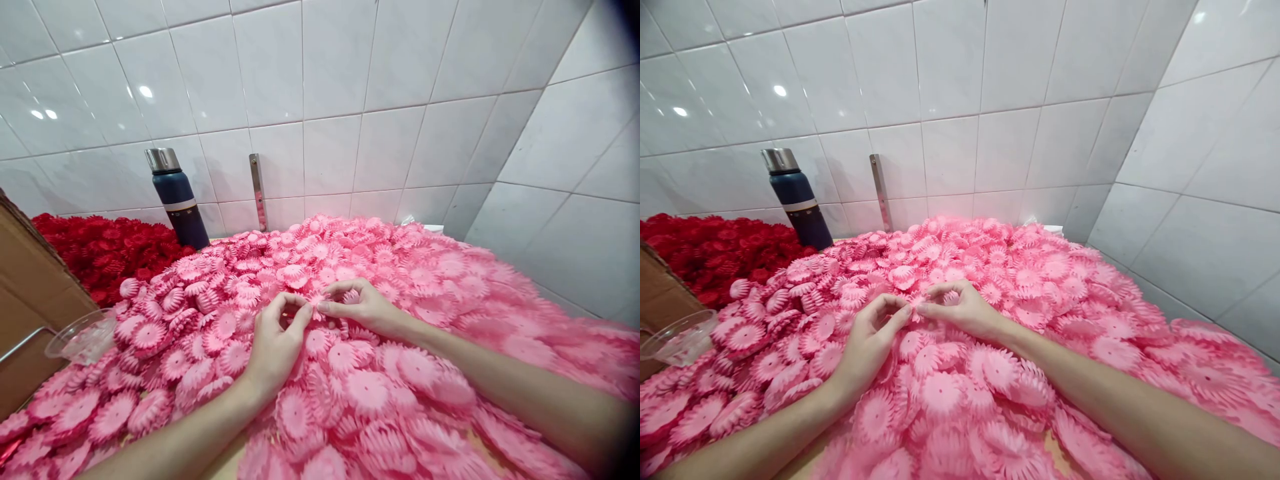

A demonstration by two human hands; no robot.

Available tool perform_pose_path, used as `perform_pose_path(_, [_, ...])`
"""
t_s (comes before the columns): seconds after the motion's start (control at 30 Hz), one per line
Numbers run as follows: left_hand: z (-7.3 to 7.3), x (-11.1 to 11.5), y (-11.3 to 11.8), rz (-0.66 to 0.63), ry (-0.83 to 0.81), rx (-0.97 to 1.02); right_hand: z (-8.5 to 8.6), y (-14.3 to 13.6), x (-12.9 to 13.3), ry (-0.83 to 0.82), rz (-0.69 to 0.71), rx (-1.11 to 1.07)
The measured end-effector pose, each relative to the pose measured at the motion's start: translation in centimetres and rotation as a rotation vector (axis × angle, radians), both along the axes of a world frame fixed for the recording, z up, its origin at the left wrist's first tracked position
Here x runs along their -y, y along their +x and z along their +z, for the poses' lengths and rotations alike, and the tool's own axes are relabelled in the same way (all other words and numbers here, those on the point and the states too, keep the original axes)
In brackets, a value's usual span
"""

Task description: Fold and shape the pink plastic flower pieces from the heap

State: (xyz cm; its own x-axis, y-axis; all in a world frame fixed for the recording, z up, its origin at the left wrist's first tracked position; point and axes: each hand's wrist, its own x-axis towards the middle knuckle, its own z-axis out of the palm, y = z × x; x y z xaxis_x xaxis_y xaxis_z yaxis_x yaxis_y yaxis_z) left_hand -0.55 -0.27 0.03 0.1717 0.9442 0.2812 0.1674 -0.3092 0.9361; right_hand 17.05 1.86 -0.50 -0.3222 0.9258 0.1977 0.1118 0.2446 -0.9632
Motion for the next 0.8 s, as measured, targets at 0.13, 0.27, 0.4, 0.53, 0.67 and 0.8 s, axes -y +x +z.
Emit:
perform_pose_path(0.13, [0.21, 0.07, 0.14, -0.032, 0.008, -0.042, -0.04, 0.05, -0.01, -0.007, -0.001, 0.028])
perform_pose_path(0.27, [0.09, 0.00, 0.05, -0.070, 0.046, -0.061, -0.27, 0.01, -0.04, -0.028, -0.014, 0.042])
perform_pose_path(0.4, [-0.08, 0.06, -0.10, -0.028, 0.050, -0.042, -0.28, -0.29, 0.07, -0.089, 0.009, 0.003])
perform_pose_path(0.53, [-0.14, 0.11, -0.06, 0.082, -0.043, 0.140, -0.11, -0.31, 0.09, -0.085, -0.012, 0.025])
perform_pose_path(0.67, [-0.20, -0.17, 0.00, 0.165, -0.145, 0.286, 0.07, -0.11, -0.05, -0.014, -0.025, 0.016])
perform_pose_path(0.8, [-0.26, -0.30, -0.01, 0.141, -0.037, 0.179, 0.10, -0.09, -0.15, 0.050, -0.059, 0.024])
